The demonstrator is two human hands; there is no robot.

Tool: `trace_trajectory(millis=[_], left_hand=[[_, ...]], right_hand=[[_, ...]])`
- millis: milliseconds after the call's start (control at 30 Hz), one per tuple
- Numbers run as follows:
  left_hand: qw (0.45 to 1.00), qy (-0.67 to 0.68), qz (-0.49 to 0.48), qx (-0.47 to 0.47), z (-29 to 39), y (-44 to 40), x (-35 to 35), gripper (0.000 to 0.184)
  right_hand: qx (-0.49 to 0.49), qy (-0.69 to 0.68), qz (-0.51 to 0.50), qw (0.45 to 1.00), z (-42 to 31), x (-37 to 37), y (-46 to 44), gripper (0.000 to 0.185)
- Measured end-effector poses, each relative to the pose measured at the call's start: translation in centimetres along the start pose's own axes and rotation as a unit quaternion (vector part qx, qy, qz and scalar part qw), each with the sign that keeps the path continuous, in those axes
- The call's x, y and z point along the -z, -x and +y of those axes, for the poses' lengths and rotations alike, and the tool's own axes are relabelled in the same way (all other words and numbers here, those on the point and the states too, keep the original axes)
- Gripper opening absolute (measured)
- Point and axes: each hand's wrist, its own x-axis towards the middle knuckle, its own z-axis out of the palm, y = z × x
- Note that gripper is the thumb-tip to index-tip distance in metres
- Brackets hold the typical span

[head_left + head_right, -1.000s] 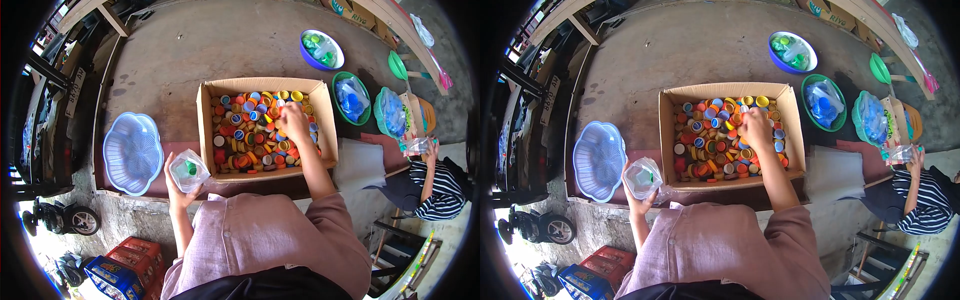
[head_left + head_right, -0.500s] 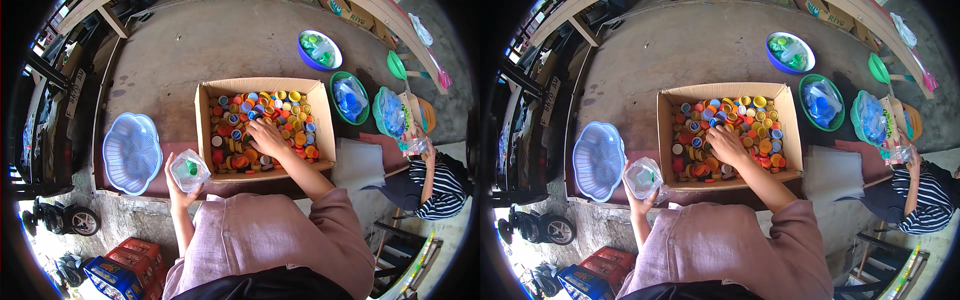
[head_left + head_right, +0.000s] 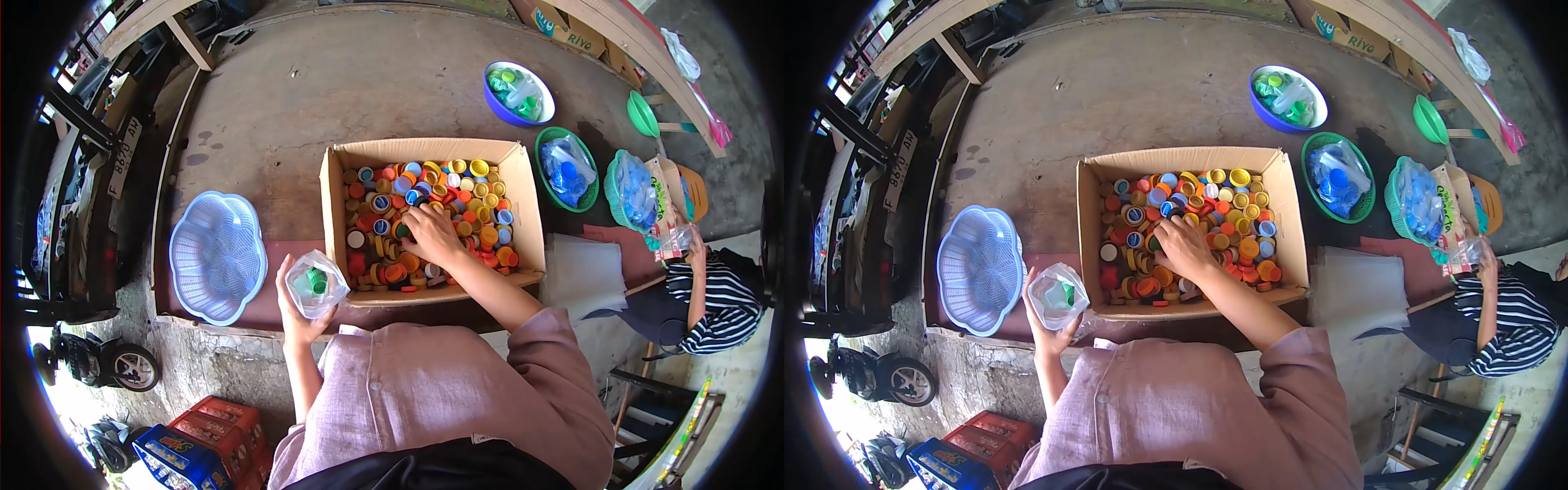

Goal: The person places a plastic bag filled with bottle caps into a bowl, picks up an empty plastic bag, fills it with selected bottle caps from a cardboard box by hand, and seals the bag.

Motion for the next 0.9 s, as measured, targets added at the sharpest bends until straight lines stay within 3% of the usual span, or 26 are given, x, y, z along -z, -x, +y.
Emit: trace_trajectory(millis=[267, 367, 400, 467, 533, 633, 733, 867, 900], left_hand=[[1.000, -0.003, -0.004, 0.001, -1.0, -0.1, 0.4, 0.097], [1.000, 0.006, -0.002, 0.003, -0.9, 0.0, 0.3, 0.098], [1.000, 0.020, -0.003, 0.006, -0.8, 0.1, 0.4, 0.098], [1.000, 0.001, 0.003, -0.016, -0.7, 0.0, 0.5, 0.099], [0.999, -0.021, -0.039, -0.029, -0.7, 0.0, 0.5, 0.098], [1.000, 0.003, -0.023, -0.009, 0.0, 0.0, -0.1, 0.097], [1.000, -0.005, -0.022, 0.004, 0.2, 0.0, -0.1, 0.095], [1.000, 0.009, -0.029, -0.008, 0.7, 0.1, 0.3, 0.095], [0.999, 0.024, -0.025, 0.005, 0.7, 0.3, 0.4, 0.095]], right_hand=[[-0.037, -0.066, 0.020, 0.997, 0.0, 0.8, -0.4, 0.031], [-0.089, -0.181, 0.111, 0.973, 1.2, 1.2, -0.6, 0.028], [-0.083, -0.227, 0.173, 0.955, 1.7, 1.2, -0.7, 0.027], [-0.071, -0.301, 0.206, 0.928, 0.2, 3.8, -1.8, 0.027], [0.023, -0.344, 0.241, 0.907, -3.1, 6.0, -2.6, 0.028], [0.096, -0.373, 0.189, 0.904, -9.6, 8.4, -3.3, 0.027], [0.126, -0.190, 0.099, 0.969, -12.9, 7.3, -3.3, 0.029], [0.120, -0.302, 0.123, 0.938, -11.9, 7.4, -2.9, 0.033], [0.112, -0.275, 0.150, 0.943, -10.8, 7.5, -3.0, 0.030]])
